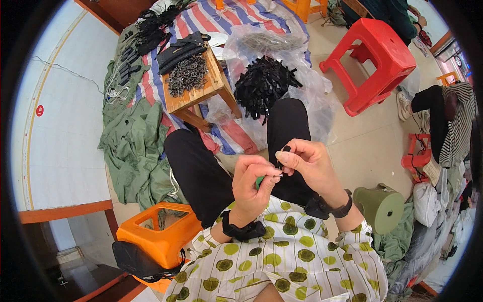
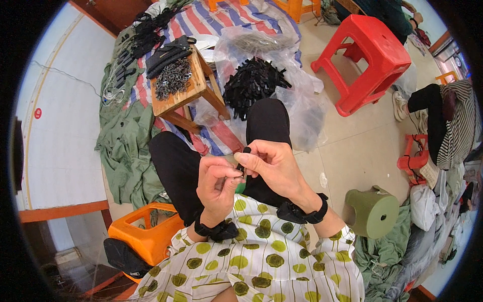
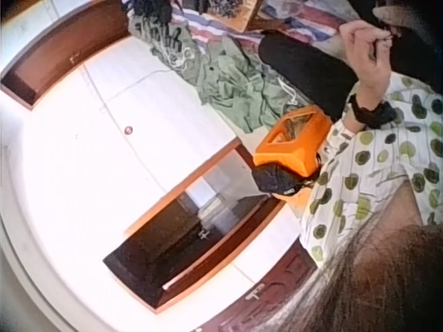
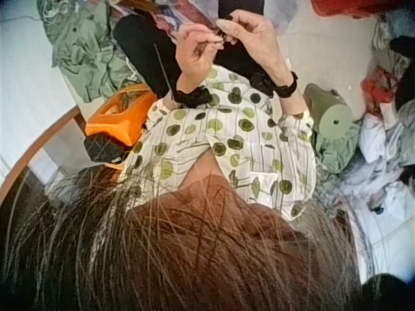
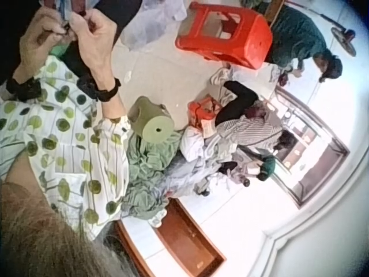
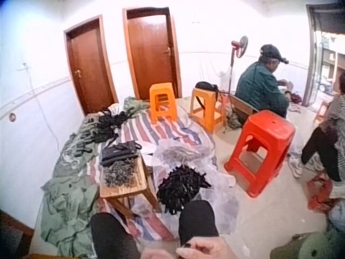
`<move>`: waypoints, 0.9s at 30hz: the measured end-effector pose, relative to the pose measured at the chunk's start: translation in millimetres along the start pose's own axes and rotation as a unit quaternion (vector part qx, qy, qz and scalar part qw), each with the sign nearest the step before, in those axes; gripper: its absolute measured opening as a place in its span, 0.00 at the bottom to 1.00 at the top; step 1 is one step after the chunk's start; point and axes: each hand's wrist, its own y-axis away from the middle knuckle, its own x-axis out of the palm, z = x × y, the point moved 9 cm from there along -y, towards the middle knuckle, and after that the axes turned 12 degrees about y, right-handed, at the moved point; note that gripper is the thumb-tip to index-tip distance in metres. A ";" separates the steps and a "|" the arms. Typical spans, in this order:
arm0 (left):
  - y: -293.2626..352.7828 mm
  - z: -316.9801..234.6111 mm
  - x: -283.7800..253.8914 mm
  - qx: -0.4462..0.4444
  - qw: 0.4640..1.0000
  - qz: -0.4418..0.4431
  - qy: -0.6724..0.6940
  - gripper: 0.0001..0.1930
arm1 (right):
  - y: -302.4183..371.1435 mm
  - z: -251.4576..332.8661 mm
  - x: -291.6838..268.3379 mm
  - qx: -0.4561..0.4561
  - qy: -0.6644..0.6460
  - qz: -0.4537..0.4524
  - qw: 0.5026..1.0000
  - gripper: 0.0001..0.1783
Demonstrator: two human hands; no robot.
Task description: Assembling plastic buckles onto black straps for shoe manufacturing.
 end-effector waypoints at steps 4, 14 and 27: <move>-0.5 -5.1 -0.6 0.015 1.000 -0.006 -0.013 0.05 | -0.1 4.9 0.6 0.001 -0.009 -0.010 1.000 0.14; 1.1 -8.8 -1.6 0.030 0.999 -0.013 -0.026 0.04 | -1.6 4.6 4.2 -0.012 -0.025 -0.011 1.000 0.13; 6.7 -1.1 2.1 -0.001 0.999 0.015 -0.050 0.02 | 3.9 2.3 1.6 0.024 0.006 -0.029 0.999 0.12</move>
